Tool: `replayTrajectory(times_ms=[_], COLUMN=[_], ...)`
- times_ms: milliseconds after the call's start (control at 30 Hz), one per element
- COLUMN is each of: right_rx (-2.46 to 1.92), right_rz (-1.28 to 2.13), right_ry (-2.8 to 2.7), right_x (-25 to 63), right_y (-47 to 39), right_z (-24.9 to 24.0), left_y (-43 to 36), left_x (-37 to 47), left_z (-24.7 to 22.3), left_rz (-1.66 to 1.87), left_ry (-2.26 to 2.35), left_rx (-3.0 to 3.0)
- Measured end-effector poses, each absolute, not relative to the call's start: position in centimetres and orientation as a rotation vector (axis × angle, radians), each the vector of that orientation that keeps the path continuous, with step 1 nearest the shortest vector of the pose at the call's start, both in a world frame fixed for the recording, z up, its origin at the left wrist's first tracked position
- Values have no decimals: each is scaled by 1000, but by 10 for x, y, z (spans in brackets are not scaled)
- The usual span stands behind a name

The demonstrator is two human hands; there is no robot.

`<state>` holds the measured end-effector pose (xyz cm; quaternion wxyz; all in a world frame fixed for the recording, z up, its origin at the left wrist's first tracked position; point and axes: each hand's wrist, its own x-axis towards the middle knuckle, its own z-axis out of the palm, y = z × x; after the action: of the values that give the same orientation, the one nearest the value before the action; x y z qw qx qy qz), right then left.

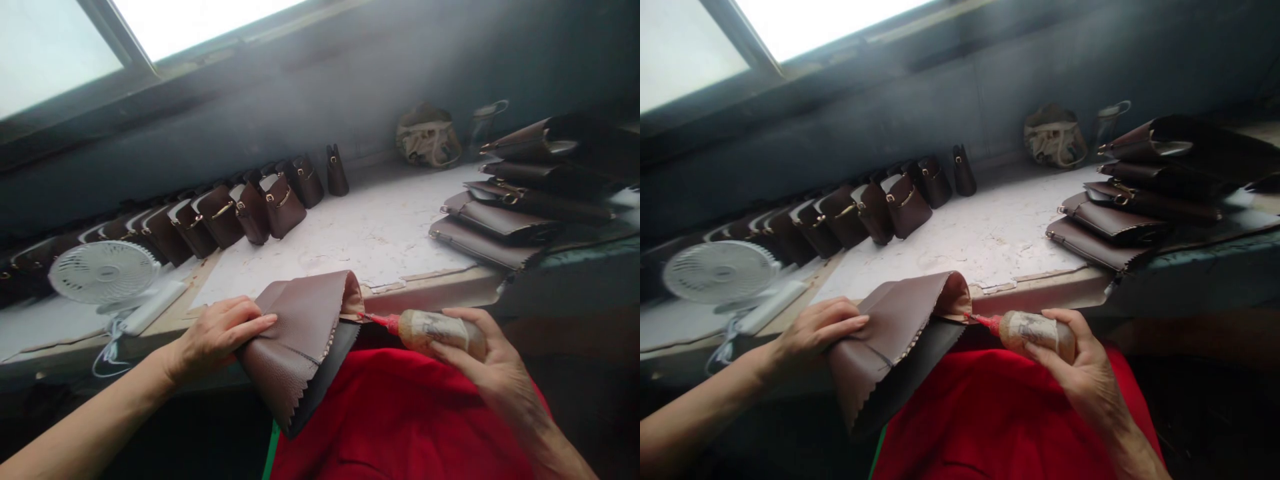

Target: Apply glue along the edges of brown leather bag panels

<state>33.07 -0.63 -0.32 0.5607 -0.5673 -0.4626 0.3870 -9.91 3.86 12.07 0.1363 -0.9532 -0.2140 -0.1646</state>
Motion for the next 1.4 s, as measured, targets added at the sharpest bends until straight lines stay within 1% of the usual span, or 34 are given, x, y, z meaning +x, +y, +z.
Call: replayTrajectory(times_ms=[367, 633, 767, 900, 1033, 1200, 1400], right_rx=[-1298, -1069, -921, -871, -848, -864, -889], right_rz=[935, 665, 616, 592, 568, 652, 717], right_ry=[-1277, -1449, -1521, -1562, -1591, -1592, -1590], right_x=[346, 350, 351, 352, 350, 353, 356], right_y=[-12, 15, 33, 55, 75, 88, 109], right_z=[16, -1, 1, 3, 5, 14, 25], left_y=[36, 37, 43, 57, 73, 100, 132], left_x=[-99, -100, -102, -101, -100, -93, -81], left_z=[117, 120, 122, 131, 141, 149, 167], left_rz=[-521, -558, -614, -615, -652, -659, -394], left_ry=[-596, -618, -673, -697, -835, -1041, -1322], left_rx=[-2735, -2813, -2825, -2854, -2855, -2921, -3034])
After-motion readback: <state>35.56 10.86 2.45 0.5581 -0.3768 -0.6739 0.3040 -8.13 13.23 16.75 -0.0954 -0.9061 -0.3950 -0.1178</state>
